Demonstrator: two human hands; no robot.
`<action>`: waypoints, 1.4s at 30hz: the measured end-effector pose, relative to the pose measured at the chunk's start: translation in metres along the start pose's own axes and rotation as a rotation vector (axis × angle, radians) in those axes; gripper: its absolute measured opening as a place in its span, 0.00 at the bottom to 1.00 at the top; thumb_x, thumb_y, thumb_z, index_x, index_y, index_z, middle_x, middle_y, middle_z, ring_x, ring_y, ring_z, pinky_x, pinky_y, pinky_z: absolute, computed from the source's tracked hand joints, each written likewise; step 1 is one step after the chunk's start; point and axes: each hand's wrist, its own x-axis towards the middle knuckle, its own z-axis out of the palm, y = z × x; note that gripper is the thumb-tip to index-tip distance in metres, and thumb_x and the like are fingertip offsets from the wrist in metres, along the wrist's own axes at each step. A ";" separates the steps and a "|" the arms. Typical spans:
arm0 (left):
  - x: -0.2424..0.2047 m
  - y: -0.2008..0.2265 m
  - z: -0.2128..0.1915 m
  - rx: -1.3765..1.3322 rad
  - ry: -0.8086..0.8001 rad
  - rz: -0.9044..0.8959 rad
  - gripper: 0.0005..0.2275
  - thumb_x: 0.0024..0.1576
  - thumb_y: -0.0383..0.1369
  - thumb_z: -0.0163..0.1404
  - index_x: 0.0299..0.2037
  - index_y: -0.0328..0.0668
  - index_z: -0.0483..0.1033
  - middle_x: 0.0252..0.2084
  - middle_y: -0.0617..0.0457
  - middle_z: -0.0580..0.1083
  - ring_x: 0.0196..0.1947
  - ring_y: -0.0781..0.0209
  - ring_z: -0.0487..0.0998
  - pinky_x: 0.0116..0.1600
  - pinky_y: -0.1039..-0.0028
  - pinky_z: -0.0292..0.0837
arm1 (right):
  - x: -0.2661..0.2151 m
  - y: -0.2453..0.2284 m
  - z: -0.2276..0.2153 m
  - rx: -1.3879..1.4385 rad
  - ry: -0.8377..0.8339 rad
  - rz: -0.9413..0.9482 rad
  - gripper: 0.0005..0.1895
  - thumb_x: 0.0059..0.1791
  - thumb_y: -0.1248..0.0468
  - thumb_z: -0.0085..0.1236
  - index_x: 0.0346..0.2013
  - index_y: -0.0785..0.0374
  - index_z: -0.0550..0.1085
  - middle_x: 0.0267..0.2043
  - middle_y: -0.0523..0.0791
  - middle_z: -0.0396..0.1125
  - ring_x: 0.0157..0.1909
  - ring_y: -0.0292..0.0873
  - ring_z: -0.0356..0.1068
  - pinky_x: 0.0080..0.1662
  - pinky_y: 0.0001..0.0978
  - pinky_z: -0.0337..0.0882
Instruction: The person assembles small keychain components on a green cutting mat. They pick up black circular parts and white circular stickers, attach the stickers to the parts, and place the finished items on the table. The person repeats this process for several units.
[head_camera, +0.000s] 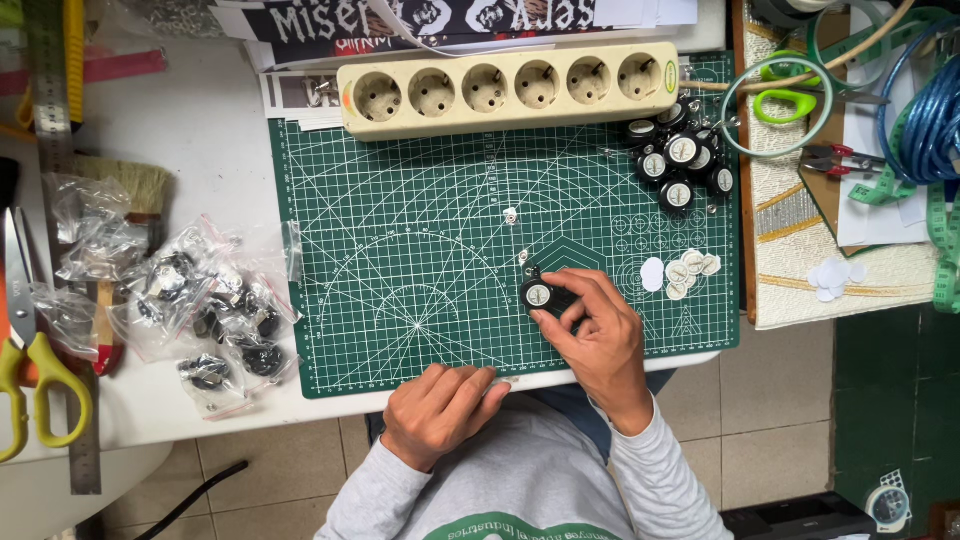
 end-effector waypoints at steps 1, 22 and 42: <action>0.000 0.000 0.000 0.002 0.001 0.000 0.07 0.56 0.35 0.63 0.33 0.42 0.81 0.28 0.59 0.78 0.21 0.71 0.72 0.22 0.82 0.65 | 0.000 0.000 0.000 -0.005 0.002 0.000 0.20 0.44 0.72 0.68 0.50 0.64 0.77 0.53 0.47 0.71 0.29 0.28 0.70 0.23 0.17 0.66; 0.001 0.001 0.000 0.023 0.004 -0.001 0.06 0.56 0.35 0.63 0.33 0.43 0.81 0.28 0.59 0.78 0.21 0.71 0.72 0.23 0.82 0.65 | -0.001 0.002 0.001 0.007 0.013 -0.004 0.20 0.44 0.72 0.68 0.51 0.64 0.76 0.53 0.47 0.71 0.29 0.28 0.71 0.23 0.17 0.67; 0.005 0.004 -0.001 0.027 0.033 0.026 0.07 0.54 0.33 0.64 0.36 0.40 0.82 0.29 0.59 0.77 0.23 0.68 0.73 0.25 0.79 0.67 | 0.033 -0.034 -0.071 0.227 -0.148 0.301 0.21 0.45 0.66 0.66 0.53 0.58 0.79 0.34 0.39 0.76 0.28 0.28 0.68 0.33 0.20 0.69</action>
